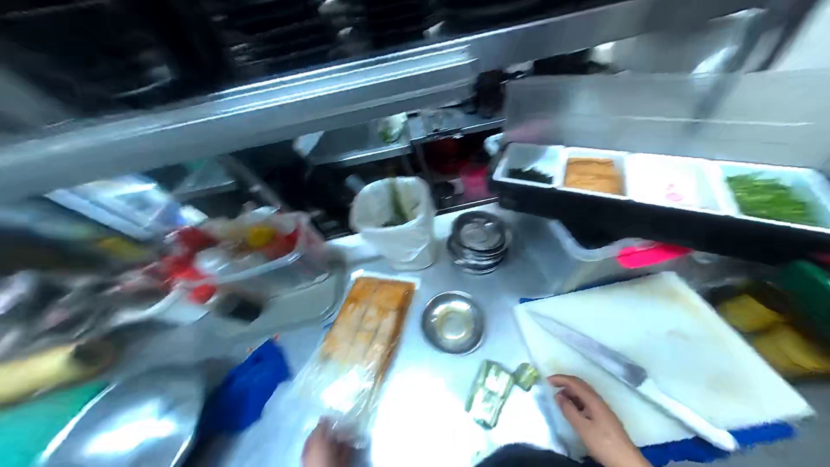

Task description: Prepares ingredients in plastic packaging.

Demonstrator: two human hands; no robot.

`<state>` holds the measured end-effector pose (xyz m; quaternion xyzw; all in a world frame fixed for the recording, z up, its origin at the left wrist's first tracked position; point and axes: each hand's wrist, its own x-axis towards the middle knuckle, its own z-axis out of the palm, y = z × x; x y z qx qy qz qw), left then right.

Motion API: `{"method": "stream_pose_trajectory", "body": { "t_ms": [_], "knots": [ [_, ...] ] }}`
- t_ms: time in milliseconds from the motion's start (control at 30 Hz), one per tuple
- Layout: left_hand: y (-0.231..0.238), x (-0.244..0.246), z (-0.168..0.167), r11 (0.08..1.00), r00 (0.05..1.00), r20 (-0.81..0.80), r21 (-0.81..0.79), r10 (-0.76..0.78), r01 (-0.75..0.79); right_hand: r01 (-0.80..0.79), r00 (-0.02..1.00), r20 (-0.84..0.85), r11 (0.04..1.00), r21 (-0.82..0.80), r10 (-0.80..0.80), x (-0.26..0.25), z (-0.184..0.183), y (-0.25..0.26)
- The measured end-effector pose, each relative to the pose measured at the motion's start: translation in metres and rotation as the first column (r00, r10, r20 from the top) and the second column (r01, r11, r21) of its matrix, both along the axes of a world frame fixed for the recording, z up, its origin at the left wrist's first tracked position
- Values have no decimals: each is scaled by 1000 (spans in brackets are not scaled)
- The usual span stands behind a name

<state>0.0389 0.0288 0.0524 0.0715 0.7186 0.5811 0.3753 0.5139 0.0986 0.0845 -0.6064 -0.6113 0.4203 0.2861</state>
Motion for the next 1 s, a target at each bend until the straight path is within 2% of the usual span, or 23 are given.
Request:
{"method": "stream_pose_trajectory", "body": {
  "t_ms": [100, 267, 633, 900, 1000],
  "knots": [
    [4, 5, 1, 994, 994, -14, -7, 108, -108, -39, 998, -46, 999, 6, 39, 3, 4, -4],
    [0, 5, 0, 987, 987, 56, -65, 153, -149, -124, 992, -20, 992, -39, 123, -5, 6, -9],
    [-2, -9, 7, 996, 977, 192, -16, 89, -87, -444, 885, 163, 896, 9, 437, -47, 7, -35],
    [14, -32, 3, 999, 933, 358, -16, -30, 38, -563, 803, 251, 826, 21, 540, -81, 8, -49],
    [16, -37, 6, 998, 959, 276, 2, -68, 70, -587, 788, 263, 809, 46, 557, -105, 10, -56]
  ]
}}
